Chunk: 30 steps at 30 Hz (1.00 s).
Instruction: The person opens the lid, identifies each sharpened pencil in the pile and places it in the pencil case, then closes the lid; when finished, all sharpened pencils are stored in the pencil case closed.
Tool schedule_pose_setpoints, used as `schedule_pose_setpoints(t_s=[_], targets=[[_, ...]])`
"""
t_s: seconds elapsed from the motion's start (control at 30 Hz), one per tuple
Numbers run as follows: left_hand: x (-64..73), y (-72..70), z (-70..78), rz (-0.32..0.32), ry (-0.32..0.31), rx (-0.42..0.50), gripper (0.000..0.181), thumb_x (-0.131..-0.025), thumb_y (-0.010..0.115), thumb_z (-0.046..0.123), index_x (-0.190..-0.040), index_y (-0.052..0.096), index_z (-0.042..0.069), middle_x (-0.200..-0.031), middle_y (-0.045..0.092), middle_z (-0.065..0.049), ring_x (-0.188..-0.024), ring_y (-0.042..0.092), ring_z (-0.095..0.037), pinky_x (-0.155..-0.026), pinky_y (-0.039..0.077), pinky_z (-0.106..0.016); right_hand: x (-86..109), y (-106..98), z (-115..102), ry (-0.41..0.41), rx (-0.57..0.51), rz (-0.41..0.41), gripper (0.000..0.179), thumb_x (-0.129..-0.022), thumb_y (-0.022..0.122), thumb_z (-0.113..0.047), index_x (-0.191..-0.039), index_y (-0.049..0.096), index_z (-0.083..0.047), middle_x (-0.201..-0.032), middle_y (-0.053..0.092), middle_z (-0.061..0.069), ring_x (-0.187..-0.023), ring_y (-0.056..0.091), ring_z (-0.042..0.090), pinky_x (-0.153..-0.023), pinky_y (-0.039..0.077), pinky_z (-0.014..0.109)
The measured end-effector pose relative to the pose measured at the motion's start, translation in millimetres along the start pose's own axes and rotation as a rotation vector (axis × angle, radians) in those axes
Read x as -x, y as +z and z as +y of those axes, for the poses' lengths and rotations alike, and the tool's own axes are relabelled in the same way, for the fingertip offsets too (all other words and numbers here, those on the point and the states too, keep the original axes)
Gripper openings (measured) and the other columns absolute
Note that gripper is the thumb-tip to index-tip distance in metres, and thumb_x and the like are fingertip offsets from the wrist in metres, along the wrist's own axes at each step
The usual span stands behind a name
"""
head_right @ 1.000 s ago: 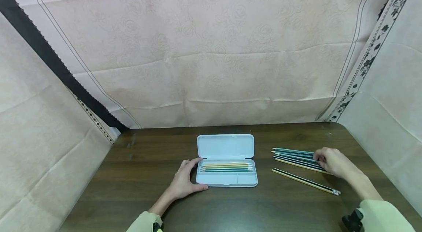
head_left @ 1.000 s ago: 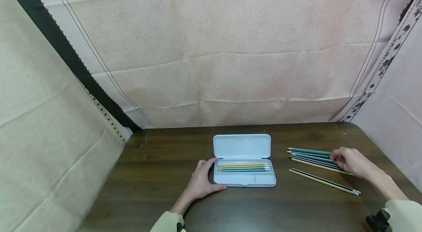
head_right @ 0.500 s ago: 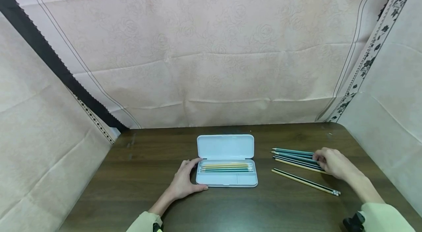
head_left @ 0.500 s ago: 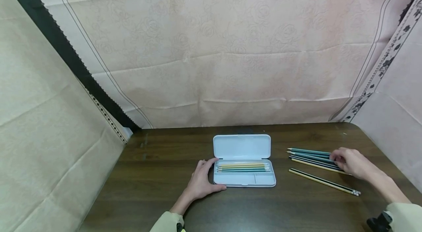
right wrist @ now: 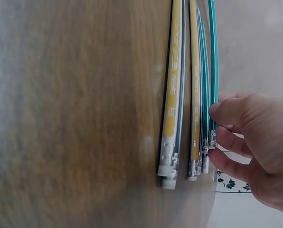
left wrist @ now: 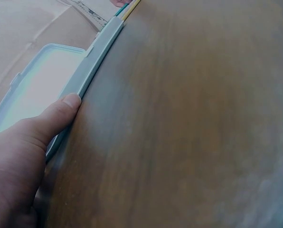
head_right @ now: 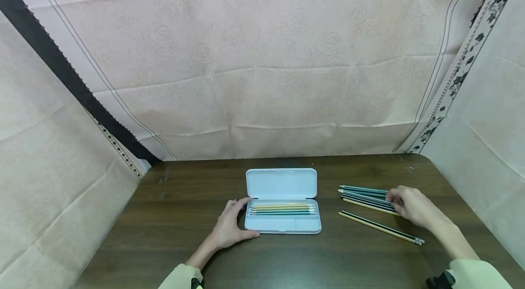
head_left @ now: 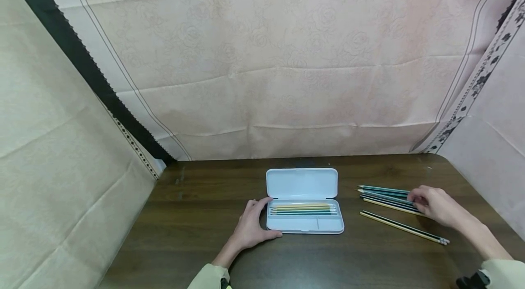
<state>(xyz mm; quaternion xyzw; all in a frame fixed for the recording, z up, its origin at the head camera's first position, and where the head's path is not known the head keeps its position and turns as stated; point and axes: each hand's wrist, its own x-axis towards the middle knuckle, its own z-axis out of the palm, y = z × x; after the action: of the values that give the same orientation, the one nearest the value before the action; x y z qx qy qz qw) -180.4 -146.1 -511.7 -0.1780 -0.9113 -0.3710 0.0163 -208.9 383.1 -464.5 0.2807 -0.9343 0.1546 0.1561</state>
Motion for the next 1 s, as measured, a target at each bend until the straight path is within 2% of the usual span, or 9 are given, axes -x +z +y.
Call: schedule_pose_setpoints(t_s=[0.13,0.4,0.6,0.77,1.0], targets=[[-0.6,0.5,-0.4,0.002,-0.001,-0.002,0.094,-0.069,0.086,0.059,-0.147,0.047,0.022,-0.132,0.046,-0.008,-0.127,0.042,-0.033,-0.095,0.041,-0.057,-1.6,-1.2,-3.0,-0.047,-0.008,0.037,0.037,-0.067,0.076,0.016,-0.080,0.065,-0.017,-0.076,0.048,-0.019,-0.067,0.042,-0.003,-0.053,0.041,0.027],[-0.3,0.5,-0.7,0.002,0.000,0.004,0.094,-0.069,0.086,0.059,-0.147,0.046,0.023,-0.130,0.046,-0.007,-0.119,0.045,-0.027,-0.093,0.043,-0.053,-6.9,-5.1,-18.0,-0.069,-0.054,0.011,0.038,-0.067,0.078,0.017,-0.083,0.066,-0.016,-0.079,0.052,-0.018,-0.068,0.045,-0.004,-0.054,0.042,0.026],[1.1,1.0,-0.7,0.003,0.005,0.006,0.094,-0.069,0.086,0.059,-0.147,0.047,0.022,-0.131,0.047,-0.008,-0.122,0.045,-0.030,-0.093,0.043,-0.055,-12.9,-5.9,-30.5,-0.138,-0.088,0.045,0.039,-0.066,0.080,0.017,-0.084,0.067,-0.015,-0.080,0.055,-0.016,-0.068,0.046,-0.004,-0.053,0.042,0.025],[0.9,1.8,-1.0,0.005,0.011,0.002,0.094,-0.069,0.086,0.060,-0.146,0.047,0.022,-0.130,0.046,-0.007,-0.117,0.047,-0.027,-0.091,0.044,-0.053,-19.2,-6.1,-40.5,-0.176,-0.108,0.058,0.039,-0.065,0.080,0.017,-0.085,0.066,-0.014,-0.080,0.056,-0.014,-0.068,0.047,-0.004,-0.052,0.042,0.024],[0.9,0.5,-0.6,0.004,0.001,-0.002,0.095,-0.068,0.086,0.060,-0.147,0.047,0.024,-0.128,0.046,-0.006,-0.113,0.047,-0.025,-0.089,0.044,-0.050,-28.2,-5.4,-54.6,-0.227,-0.116,0.094,0.037,-0.065,0.081,0.016,-0.085,0.068,-0.013,-0.079,0.056,-0.013,-0.068,0.047,-0.004,-0.056,0.039,0.016]])
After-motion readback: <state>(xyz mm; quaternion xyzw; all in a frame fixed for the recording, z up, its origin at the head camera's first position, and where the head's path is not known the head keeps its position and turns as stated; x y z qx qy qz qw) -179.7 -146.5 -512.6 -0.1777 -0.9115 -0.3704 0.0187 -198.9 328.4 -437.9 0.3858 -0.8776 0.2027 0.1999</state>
